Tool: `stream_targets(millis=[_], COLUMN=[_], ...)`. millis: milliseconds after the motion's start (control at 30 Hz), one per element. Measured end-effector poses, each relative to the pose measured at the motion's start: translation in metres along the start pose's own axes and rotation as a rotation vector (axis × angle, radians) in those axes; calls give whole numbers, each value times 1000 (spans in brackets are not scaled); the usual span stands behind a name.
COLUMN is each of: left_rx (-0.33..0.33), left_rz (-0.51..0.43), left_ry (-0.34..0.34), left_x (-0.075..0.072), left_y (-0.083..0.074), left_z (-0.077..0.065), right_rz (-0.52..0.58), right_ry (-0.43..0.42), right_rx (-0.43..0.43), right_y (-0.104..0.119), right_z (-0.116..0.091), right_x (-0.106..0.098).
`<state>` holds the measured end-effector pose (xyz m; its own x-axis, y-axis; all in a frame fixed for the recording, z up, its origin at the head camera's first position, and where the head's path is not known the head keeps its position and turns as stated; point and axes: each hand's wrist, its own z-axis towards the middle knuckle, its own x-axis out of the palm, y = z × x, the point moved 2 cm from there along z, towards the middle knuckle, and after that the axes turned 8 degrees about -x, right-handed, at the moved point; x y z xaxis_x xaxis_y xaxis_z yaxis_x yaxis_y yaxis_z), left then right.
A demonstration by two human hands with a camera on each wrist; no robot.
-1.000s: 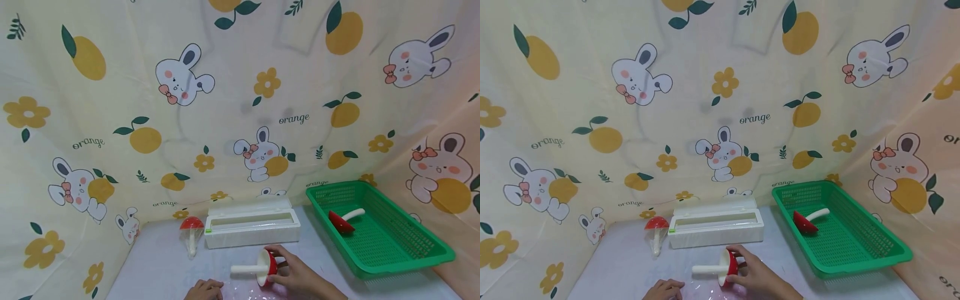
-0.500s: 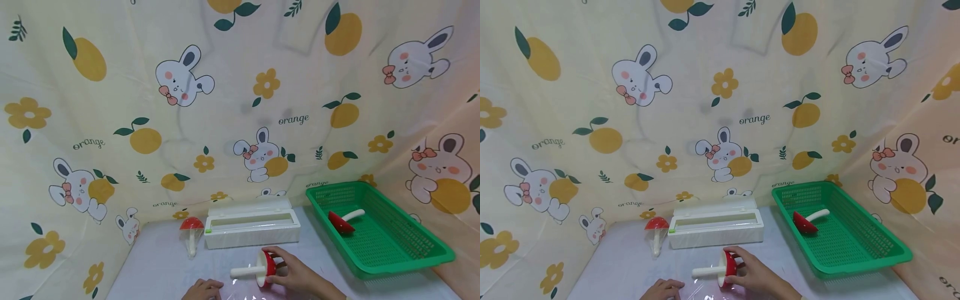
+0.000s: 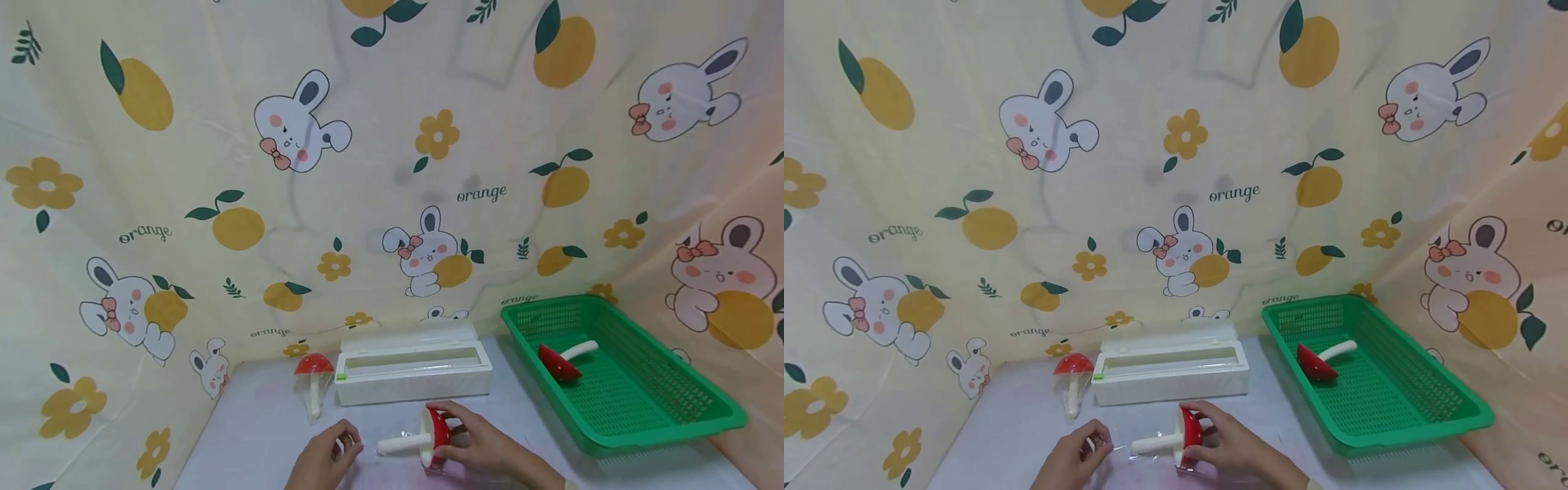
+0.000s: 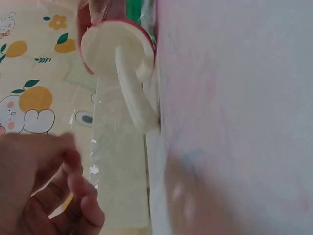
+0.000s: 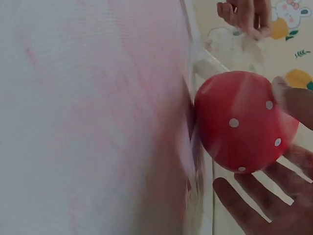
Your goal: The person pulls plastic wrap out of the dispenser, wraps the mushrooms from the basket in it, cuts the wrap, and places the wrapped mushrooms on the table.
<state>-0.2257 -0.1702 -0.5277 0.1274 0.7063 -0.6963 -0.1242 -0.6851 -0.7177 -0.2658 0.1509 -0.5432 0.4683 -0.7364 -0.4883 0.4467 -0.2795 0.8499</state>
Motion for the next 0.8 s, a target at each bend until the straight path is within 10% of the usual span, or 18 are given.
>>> stream_targets(millis=[267, 800], left_rx=[-115, -83], left_rz=[-304, -140], left_ry=[18, 12], left_x=[18, 34], left_y=[-4, -2], left_z=[15, 25], right_rz=[-14, -183], right_ry=[20, -129], right_rx=[-37, -164], right_y=[2, 7], right_z=[-1, -37], right_x=[-3, -23])
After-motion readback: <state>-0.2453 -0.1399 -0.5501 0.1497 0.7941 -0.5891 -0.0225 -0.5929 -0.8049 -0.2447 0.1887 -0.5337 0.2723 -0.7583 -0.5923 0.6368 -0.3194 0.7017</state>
